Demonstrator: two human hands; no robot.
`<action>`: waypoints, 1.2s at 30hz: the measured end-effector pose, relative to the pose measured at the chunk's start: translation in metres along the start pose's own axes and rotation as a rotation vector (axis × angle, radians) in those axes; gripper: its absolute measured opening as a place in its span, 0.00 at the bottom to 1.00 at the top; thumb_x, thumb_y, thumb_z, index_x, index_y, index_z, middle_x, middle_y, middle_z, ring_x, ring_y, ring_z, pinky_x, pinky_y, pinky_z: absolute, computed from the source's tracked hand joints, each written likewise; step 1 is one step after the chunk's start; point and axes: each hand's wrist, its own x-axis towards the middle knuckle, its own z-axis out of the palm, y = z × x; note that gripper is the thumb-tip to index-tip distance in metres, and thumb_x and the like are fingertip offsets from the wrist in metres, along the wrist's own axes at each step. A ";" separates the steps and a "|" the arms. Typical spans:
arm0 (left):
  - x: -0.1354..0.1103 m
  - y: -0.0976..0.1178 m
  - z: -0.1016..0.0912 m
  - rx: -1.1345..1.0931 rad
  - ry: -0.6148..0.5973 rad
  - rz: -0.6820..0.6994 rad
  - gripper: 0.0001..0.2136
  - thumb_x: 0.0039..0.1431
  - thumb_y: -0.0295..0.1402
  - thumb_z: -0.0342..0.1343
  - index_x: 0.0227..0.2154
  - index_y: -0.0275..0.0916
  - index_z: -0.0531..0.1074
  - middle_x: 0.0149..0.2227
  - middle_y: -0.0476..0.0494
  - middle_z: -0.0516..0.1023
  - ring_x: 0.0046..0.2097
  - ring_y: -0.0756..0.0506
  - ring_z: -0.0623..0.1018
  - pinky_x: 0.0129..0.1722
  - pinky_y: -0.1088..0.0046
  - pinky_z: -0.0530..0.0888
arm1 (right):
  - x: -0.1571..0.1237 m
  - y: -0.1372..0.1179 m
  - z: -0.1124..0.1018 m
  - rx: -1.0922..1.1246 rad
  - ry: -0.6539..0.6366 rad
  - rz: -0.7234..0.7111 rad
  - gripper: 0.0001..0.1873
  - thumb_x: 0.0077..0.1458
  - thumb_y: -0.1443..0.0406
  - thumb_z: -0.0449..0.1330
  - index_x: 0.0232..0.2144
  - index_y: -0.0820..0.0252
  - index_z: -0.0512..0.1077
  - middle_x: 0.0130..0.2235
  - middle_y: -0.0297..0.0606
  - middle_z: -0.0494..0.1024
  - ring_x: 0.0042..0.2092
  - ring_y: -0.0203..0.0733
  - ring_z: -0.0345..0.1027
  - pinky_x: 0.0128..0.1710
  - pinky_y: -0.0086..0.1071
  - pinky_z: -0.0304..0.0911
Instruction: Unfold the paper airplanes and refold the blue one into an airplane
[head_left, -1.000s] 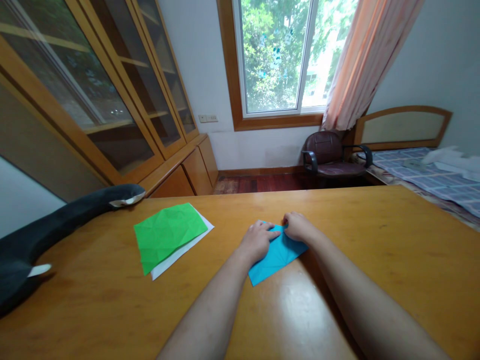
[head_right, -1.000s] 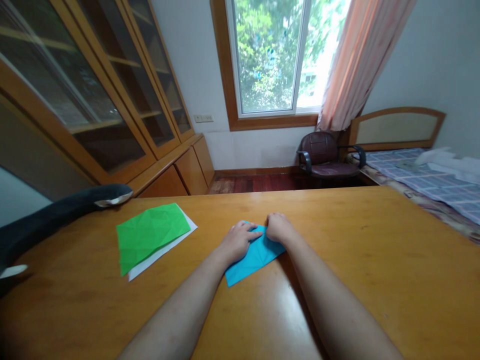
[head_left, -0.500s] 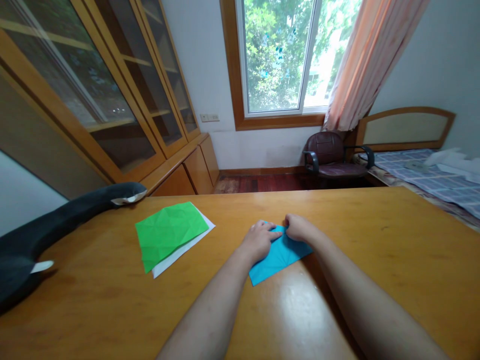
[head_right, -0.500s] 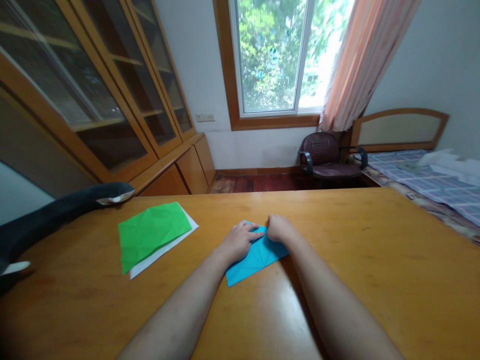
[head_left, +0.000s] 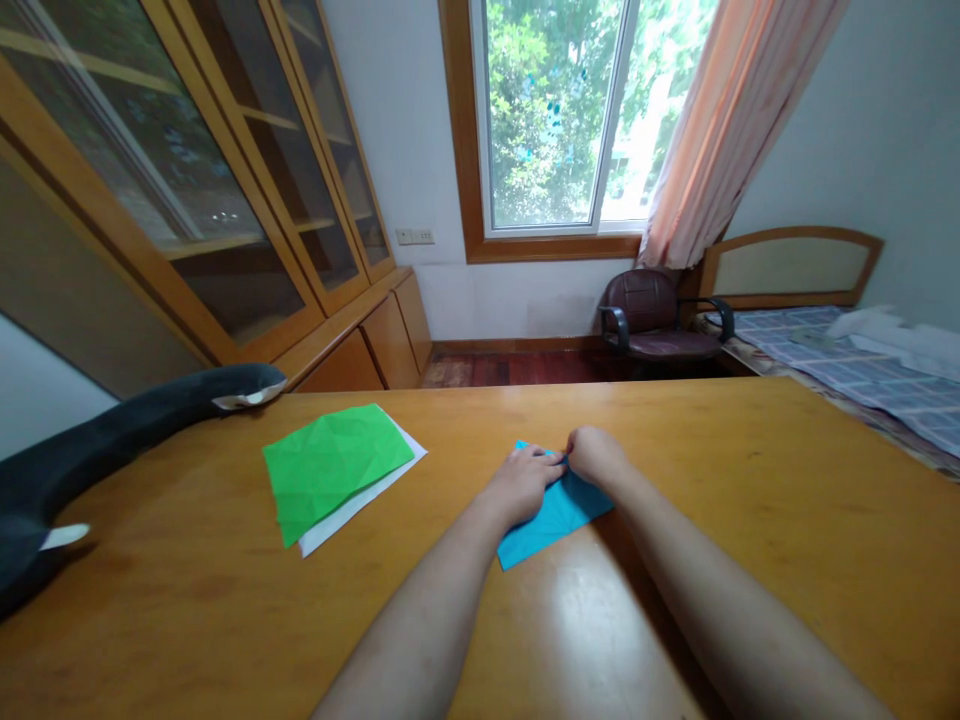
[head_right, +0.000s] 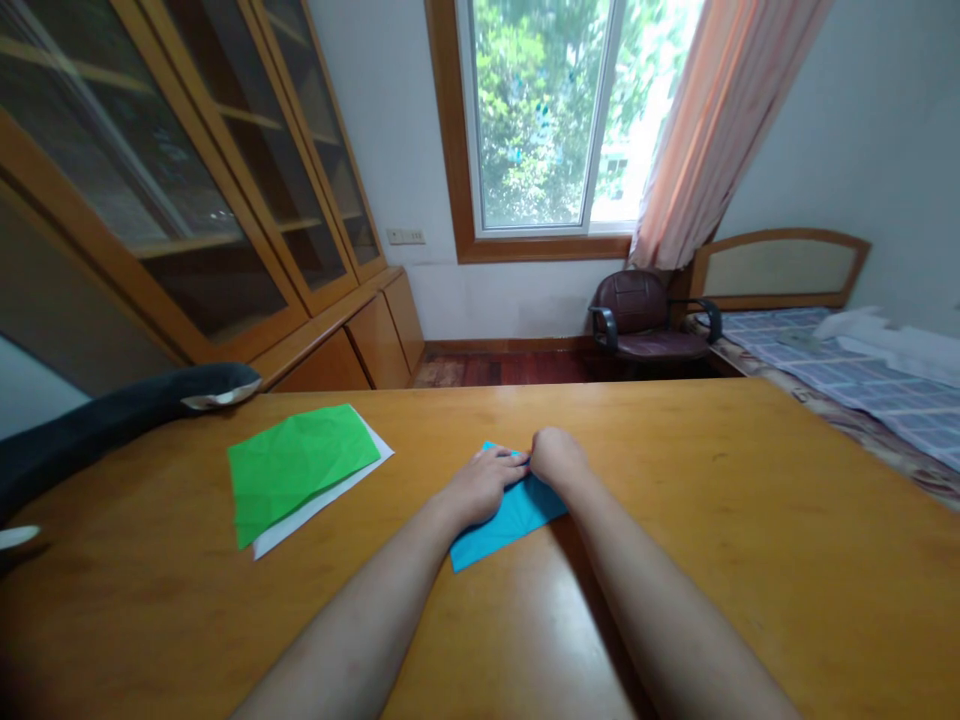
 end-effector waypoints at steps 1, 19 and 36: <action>0.000 0.000 0.000 -0.012 0.001 0.007 0.20 0.67 0.30 0.42 0.58 0.53 0.66 0.62 0.53 0.66 0.56 0.42 0.65 0.56 0.60 0.63 | -0.002 -0.001 -0.001 -0.022 0.005 -0.008 0.10 0.52 0.68 0.59 0.34 0.64 0.80 0.38 0.54 0.81 0.41 0.51 0.76 0.37 0.32 0.64; 0.002 0.000 0.004 -0.014 -0.003 -0.044 0.22 0.65 0.30 0.42 0.60 0.50 0.64 0.62 0.49 0.66 0.58 0.42 0.65 0.58 0.57 0.62 | -0.048 0.010 0.013 -0.091 0.101 -0.276 0.18 0.60 0.70 0.48 0.43 0.62 0.76 0.44 0.48 0.75 0.46 0.47 0.65 0.45 0.33 0.56; 0.007 0.013 0.009 0.030 0.035 -0.121 0.22 0.63 0.31 0.44 0.59 0.46 0.64 0.59 0.45 0.69 0.55 0.39 0.65 0.57 0.55 0.63 | -0.083 0.009 0.016 -0.057 0.029 -0.242 0.24 0.63 0.69 0.44 0.57 0.63 0.67 0.61 0.48 0.66 0.60 0.50 0.59 0.57 0.40 0.52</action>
